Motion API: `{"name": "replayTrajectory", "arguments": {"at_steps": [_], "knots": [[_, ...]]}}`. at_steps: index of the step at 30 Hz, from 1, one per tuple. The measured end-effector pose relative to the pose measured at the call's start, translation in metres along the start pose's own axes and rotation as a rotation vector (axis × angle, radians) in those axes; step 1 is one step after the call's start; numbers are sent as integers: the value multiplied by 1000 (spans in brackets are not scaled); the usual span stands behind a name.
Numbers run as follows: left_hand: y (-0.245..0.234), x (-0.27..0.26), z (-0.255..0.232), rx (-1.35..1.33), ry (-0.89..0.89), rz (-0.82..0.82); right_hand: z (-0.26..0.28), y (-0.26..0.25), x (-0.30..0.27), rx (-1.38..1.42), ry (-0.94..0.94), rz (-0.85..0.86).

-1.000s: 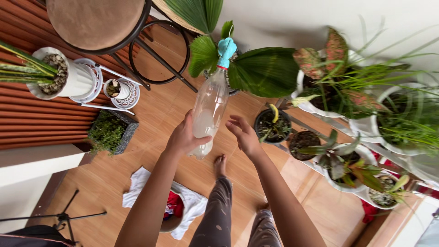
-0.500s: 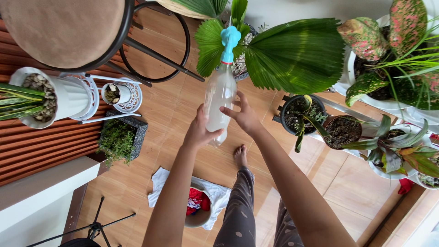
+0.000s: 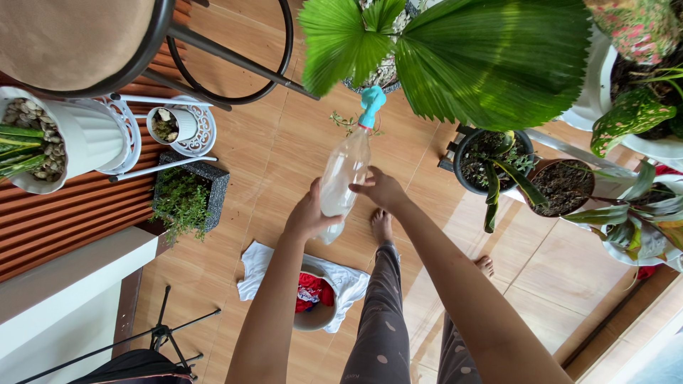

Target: The person waters several potted plants on a balcony using a plastic bottle with a spray nozzle attachment, moving the bottle between different pots.

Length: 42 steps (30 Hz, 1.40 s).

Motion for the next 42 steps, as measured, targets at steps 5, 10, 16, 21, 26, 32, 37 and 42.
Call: {"name": "replayTrajectory", "arguments": {"at_steps": [5, 10, 16, 21, 26, 32, 37, 42], "knots": [[-11, 48, 7, 116, -96, 80, 9, -24, 23, -47, -10, -60], [-46, 91, -19, 308, -143, 121, 23, -53, 31, -230, 9, -132], [-90, 118, -69, 397, -167, 171, 28, -74, 31, -167, 4, -191], [-112, 127, -86, 510, -139, 185, 50, -81, 26, 60, 97, -160], [-129, 119, -67, 354, -138, 124, 72, -76, 21, 296, 39, -130], [-104, 119, -26, -533, -323, 208, 73, -55, 23, 494, 59, -63], [-85, 131, -36, -762, -270, 182, 75, -41, 28, 585, 22, -32], [-86, 142, -57, -745, -265, 146, 75, -45, 30, 719, -27, -44]]}}
Point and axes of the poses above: each hand's wrist, its own x-axis towards the middle knuckle, its own y-axis out of the palm, z = x × y, the point moved 5 cm from there along x, towards the middle knuckle
